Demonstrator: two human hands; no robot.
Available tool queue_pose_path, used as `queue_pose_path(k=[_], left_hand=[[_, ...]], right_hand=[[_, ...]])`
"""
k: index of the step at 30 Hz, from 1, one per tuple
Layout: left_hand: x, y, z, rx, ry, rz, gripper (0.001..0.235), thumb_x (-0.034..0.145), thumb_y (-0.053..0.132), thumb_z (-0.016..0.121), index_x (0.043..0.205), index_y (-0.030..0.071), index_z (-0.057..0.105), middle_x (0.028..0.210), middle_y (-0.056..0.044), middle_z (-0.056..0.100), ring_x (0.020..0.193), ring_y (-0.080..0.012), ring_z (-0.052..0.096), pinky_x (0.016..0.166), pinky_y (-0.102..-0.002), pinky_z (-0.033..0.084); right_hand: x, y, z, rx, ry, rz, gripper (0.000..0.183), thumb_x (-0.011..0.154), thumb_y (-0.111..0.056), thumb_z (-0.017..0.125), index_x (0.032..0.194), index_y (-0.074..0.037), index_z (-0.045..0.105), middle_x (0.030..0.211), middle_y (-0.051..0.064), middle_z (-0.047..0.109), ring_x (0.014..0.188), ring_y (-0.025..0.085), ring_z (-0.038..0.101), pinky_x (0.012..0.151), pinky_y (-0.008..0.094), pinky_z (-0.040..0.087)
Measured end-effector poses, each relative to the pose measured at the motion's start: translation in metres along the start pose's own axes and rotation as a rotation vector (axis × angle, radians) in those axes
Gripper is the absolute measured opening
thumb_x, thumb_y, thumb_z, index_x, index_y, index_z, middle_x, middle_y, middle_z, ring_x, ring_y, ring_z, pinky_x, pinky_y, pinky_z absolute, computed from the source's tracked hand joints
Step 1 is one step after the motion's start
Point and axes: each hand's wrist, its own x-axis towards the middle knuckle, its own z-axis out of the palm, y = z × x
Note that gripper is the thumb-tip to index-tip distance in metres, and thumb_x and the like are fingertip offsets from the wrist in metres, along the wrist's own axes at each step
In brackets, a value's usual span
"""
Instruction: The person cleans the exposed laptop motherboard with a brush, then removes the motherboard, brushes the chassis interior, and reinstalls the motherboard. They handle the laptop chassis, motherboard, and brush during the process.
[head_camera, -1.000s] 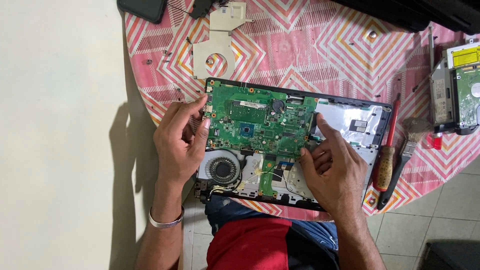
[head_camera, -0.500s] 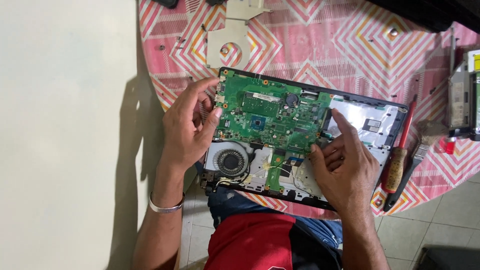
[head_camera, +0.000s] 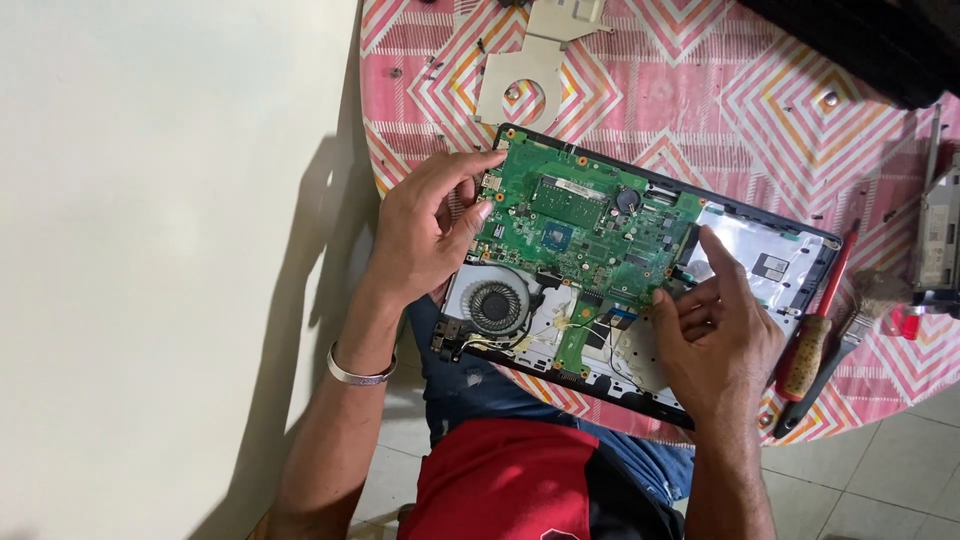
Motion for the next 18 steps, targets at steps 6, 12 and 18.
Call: queue_pose_path(k=[6,12,18], left_hand=[[-0.004,-0.008,0.005,0.158,-0.026,0.002,0.046,0.113,0.029,0.055,0.157,0.022,0.046,0.094,0.001,0.054,0.078,-0.0124,0.048,0.068,-0.029,0.050],[0.007,0.002,0.000,-0.005,0.002,-0.016,0.048,0.099,0.008,0.064,0.147,0.007,0.060,0.089,-0.020,0.066,0.066,-0.0294,0.062,0.052,-0.037,0.053],[0.009,0.005,-0.002,0.022,-0.019,-0.028,0.048,0.099,0.009,0.064,0.147,0.009,0.061,0.089,-0.019,0.066,0.072,-0.0330,0.066,0.055,-0.039,0.055]], right_hand=[[0.001,0.006,0.002,-0.040,0.024,-0.065,0.063,0.095,-0.016,0.075,0.156,-0.012,0.058,0.083,0.000,0.068,0.066,0.015,0.063,0.069,0.036,0.053],[0.005,0.009,0.003,0.064,0.062,-0.177,0.056,0.094,-0.006,0.075,0.148,0.005,0.061,0.073,0.018,0.066,0.057,0.031,0.065,0.047,0.040,0.056],[0.006,0.006,-0.001,0.074,0.046,-0.188,0.056,0.094,-0.002,0.075,0.147,0.005,0.062,0.073,0.019,0.066,0.059,0.033,0.065,0.050,0.042,0.055]])
